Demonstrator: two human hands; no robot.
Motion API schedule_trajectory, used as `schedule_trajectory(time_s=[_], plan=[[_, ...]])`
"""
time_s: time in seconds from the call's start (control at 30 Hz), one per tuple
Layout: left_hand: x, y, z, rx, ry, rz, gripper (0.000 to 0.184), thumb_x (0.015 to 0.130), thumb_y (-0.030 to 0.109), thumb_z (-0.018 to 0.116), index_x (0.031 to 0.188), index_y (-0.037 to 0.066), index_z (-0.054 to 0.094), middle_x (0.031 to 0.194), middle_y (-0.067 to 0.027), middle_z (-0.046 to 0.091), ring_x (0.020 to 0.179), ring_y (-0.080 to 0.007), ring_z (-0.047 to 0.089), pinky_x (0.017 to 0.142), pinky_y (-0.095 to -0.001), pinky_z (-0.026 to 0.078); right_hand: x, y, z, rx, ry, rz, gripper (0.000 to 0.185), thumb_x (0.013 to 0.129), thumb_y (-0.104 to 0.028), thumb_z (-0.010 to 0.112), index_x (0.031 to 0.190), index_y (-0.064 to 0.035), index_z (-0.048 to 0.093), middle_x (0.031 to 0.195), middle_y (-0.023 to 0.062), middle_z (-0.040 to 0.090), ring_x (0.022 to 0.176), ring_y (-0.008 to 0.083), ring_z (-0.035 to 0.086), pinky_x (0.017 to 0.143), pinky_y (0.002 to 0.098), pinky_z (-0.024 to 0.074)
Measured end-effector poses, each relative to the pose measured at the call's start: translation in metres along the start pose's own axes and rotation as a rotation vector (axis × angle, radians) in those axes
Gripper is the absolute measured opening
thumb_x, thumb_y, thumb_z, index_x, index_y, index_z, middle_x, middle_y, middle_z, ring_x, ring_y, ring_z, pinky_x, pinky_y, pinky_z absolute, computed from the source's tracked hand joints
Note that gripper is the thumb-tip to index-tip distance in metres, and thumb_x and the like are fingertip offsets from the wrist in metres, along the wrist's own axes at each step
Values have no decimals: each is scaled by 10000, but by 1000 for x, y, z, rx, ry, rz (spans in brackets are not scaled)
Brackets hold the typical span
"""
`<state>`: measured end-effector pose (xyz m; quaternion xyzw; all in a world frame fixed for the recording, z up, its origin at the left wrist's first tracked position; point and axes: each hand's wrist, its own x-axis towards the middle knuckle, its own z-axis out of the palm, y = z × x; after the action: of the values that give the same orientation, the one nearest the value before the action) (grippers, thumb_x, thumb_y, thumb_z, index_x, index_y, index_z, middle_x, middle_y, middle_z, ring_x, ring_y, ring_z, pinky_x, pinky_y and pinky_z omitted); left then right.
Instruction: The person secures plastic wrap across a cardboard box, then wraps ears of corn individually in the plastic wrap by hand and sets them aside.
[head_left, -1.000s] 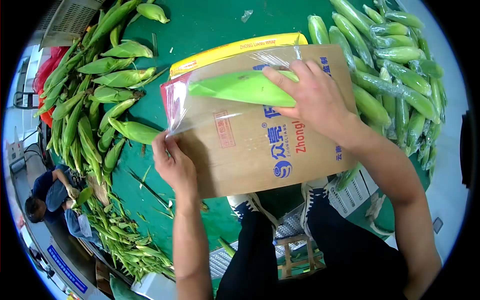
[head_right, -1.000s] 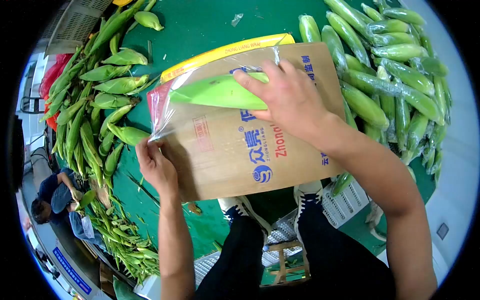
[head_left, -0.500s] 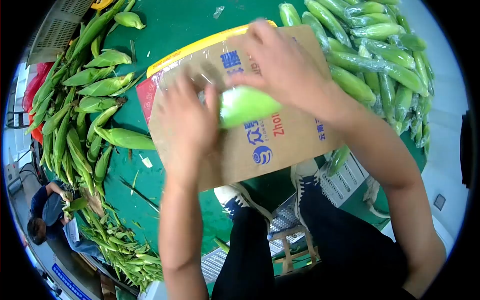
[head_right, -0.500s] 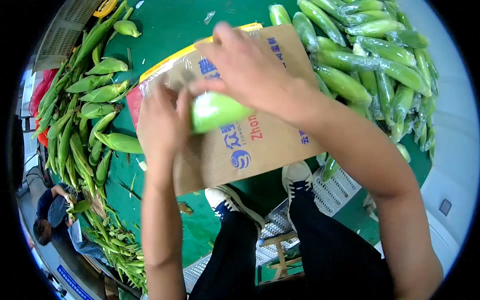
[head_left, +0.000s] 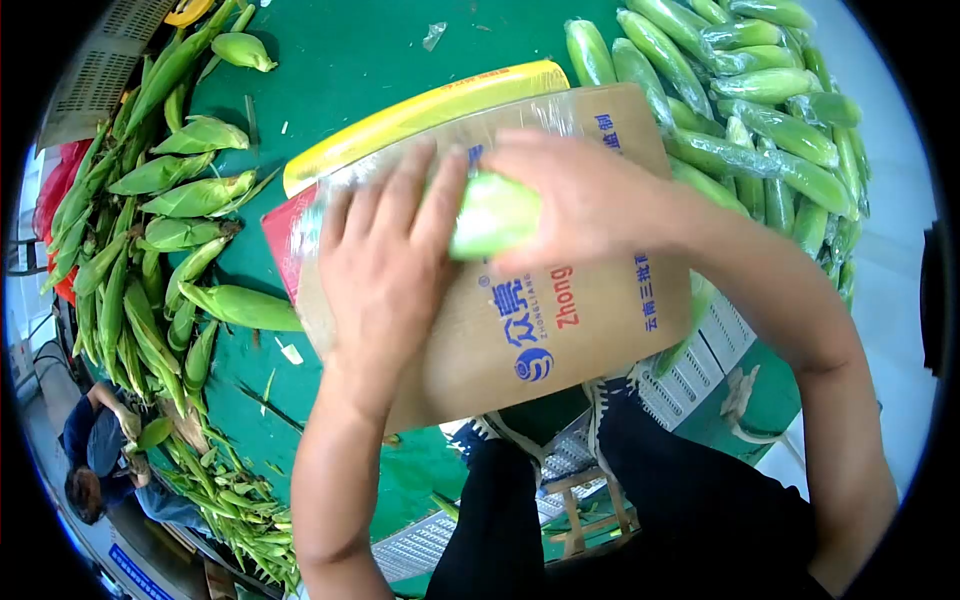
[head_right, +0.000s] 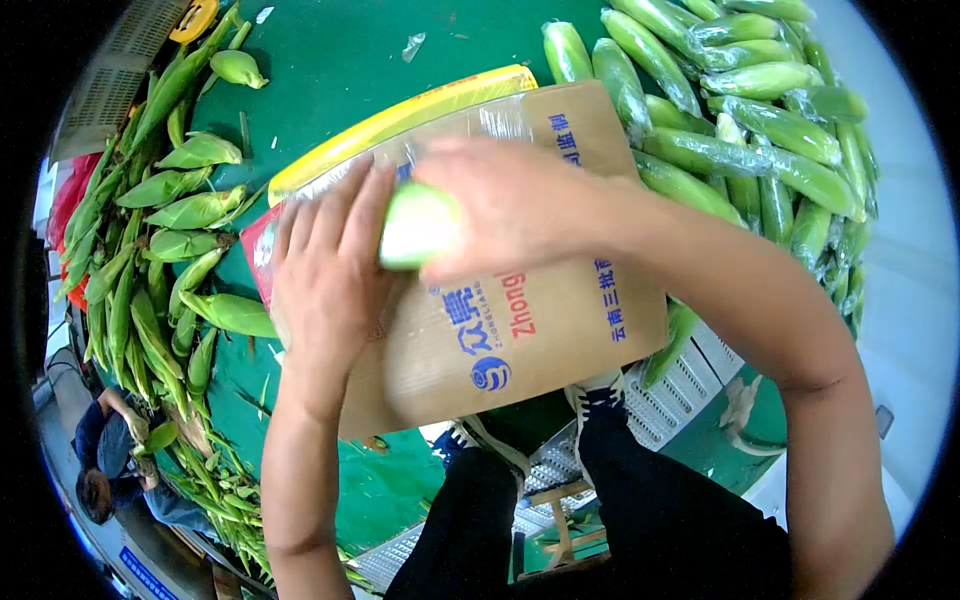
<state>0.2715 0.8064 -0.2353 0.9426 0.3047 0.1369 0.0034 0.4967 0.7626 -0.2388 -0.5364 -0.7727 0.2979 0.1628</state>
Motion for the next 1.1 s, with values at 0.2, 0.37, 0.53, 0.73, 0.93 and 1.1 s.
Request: schedule_trajectory(time_s=[0.2, 0.37, 0.53, 0.73, 0.93, 1.1], plan=[[-1, 17, -28, -312, -448, -185, 538, 698, 118, 757, 1224, 113, 649, 1056, -138, 745, 860, -334, 709, 786, -432, 565, 41, -8, -38, -106, -548, 70, 618, 950, -555, 644, 1434, -182, 557, 1510, 99, 518, 1421, 314, 462, 1164, 490, 387], [10, 22, -47, -578, -781, -222, 534, 671, 161, 775, 1174, 50, 633, 915, -202, 718, 876, -425, 695, 786, -515, 550, 34, 29, 44, -437, -19, -376, 669, 978, -609, 550, 1569, -313, 445, 1679, -117, 327, 1582, 181, 217, 1277, 597, 136], [-58, 57, -37, -805, -1202, 100, 464, 698, 271, 791, 1098, 84, 648, 855, -190, 709, 823, -412, 699, 730, -512, 546, 34, 31, 49, -500, -23, -399, 703, 1003, -639, 456, 1608, -289, 380, 1695, -132, 284, 1596, 179, 159, 1279, 609, 84], [-145, 112, -34, -1007, -1439, 193, 680, 765, 260, 775, 1381, 112, 528, 1192, -174, 650, 1069, -363, 675, 890, -469, 550, -46, -31, 73, 111, -47, -347, 792, 923, -627, 578, 1514, -107, 490, 1445, 118, 529, 1282, 306, 541, 1061, 533, 419], [-138, 77, -114, -1314, -1196, -132, 902, 751, 144, 911, 1521, 23, 458, 1382, -197, 604, 1181, -287, 649, 1022, -372, 510, -198, -122, 71, 1129, -786, 256, 833, 830, -480, 833, 1450, -45, 488, 1284, 183, 644, 1131, 303, 658, 952, 373, 506], [-162, 78, -213, -1463, -150, -863, 256, 871, 131, 746, 1076, -9, 686, 1084, -175, 719, 1009, -247, 688, 934, -383, 553, -198, -179, 28, 1378, -468, 218, 888, 830, -394, 862, 1511, -32, 423, 1326, 153, 618, 1114, 228, 650, 958, 363, 519]])
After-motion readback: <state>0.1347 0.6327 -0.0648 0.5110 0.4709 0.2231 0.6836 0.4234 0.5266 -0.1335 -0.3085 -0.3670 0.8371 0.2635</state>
